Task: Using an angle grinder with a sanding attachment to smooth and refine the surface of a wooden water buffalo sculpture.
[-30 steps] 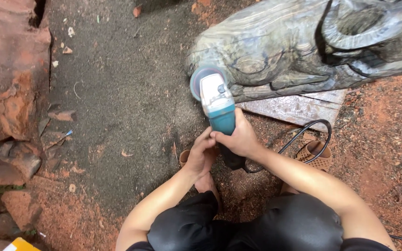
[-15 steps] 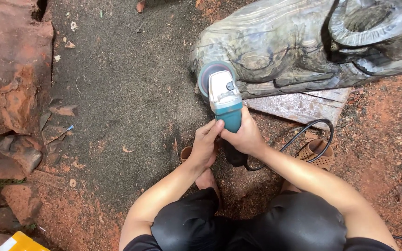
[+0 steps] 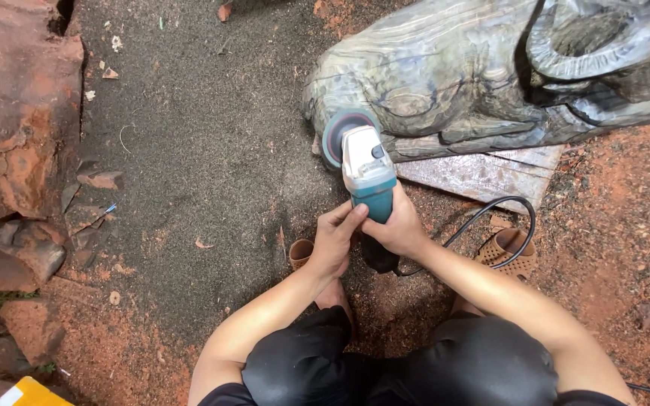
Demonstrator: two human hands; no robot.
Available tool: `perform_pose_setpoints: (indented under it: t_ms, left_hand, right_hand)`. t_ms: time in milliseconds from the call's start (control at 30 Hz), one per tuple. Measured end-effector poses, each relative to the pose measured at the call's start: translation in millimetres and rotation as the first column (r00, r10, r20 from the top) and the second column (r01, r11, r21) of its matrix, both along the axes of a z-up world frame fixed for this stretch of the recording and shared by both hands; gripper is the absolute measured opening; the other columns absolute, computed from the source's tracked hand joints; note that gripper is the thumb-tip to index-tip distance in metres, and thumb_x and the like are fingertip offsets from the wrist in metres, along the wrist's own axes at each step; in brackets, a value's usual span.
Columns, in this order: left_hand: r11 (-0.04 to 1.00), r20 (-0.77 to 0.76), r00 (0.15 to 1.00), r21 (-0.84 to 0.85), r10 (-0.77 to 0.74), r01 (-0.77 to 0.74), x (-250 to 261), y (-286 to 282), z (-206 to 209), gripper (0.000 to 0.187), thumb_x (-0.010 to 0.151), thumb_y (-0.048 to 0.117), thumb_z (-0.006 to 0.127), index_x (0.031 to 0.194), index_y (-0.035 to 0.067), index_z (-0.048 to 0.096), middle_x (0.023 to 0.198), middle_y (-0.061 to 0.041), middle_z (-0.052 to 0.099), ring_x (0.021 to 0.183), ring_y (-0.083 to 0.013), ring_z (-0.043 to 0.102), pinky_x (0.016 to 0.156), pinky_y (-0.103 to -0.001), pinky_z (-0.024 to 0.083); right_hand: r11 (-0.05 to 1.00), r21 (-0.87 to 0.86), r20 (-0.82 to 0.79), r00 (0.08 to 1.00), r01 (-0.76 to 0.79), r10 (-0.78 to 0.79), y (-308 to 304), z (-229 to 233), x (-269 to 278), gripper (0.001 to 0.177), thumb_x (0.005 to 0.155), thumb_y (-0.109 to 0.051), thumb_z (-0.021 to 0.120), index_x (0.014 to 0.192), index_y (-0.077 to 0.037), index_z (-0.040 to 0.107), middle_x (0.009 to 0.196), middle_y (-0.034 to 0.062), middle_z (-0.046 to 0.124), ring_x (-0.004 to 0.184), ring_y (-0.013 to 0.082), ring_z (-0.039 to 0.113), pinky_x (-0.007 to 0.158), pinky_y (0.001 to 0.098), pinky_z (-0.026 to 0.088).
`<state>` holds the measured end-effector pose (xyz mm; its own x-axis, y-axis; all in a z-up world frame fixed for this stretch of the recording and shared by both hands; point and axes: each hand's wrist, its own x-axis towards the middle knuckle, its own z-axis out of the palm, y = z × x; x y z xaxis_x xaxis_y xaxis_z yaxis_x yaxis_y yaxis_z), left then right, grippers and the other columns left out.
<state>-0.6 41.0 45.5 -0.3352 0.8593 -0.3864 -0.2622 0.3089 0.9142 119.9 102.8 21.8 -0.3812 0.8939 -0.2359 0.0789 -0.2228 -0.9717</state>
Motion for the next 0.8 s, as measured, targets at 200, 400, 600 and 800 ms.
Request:
perform_pose_setpoints:
  t_ms: [200,400,600,800]
  left_hand:
    - [1.000,-0.022,1.000,0.006,-0.003,0.004,15.6,9.6,37.0,0.030,0.093,0.012,0.074,0.121,0.002,0.075,0.087,-0.016,0.077,0.087,-0.0171,0.069,0.078,-0.038,0.060]
    - [0.999,-0.045,0.998,0.002,-0.042,0.042,11.8,5.6,29.1,0.029,0.093,0.011,0.075,0.121,0.001,0.075,0.079,-0.020,0.077,0.081,-0.0160,0.069,0.077,-0.034,0.059]
    - [0.999,-0.025,0.999,0.018,-0.033,0.033,13.6,10.4,33.7,0.028,0.094,0.011,0.075,0.119,0.000,0.075,0.081,-0.018,0.077,0.082,-0.0133,0.066,0.078,-0.034,0.060]
    - [0.998,-0.069,0.998,-0.055,-0.004,0.000,9.8,19.1,38.3,0.025,0.095,0.022,0.074,0.115,0.006,0.077,0.074,-0.010,0.073,0.068,-0.0085,0.065,0.057,-0.024,0.057]
  right_hand:
    - [0.997,0.076,-0.012,1.000,0.008,-0.007,-6.9,-22.4,-3.8,0.078,0.069,-0.042,0.085,0.131,-0.009,0.053,0.114,0.0237,0.064,0.113,0.0461,0.064,0.093,0.0630,0.049]
    - [0.989,0.149,0.042,0.999,0.021,-0.027,-13.8,-61.9,2.5,0.074,0.067,-0.034,0.086,0.129,-0.009,0.054,0.112,0.0212,0.064,0.112,0.0433,0.065,0.091,0.0598,0.050]
    - [0.993,0.114,0.071,0.997,-0.015,0.007,-4.9,-48.5,10.4,0.079,0.066,-0.036,0.085,0.131,-0.006,0.052,0.116,0.0259,0.064,0.113,0.0487,0.063,0.090,0.0649,0.048]
    - [0.996,0.083,0.125,0.992,-0.026,0.016,12.0,-4.6,2.3,0.077,0.073,-0.038,0.084,0.134,-0.005,0.051,0.115,0.0272,0.064,0.112,0.0510,0.063,0.091,0.0650,0.050]
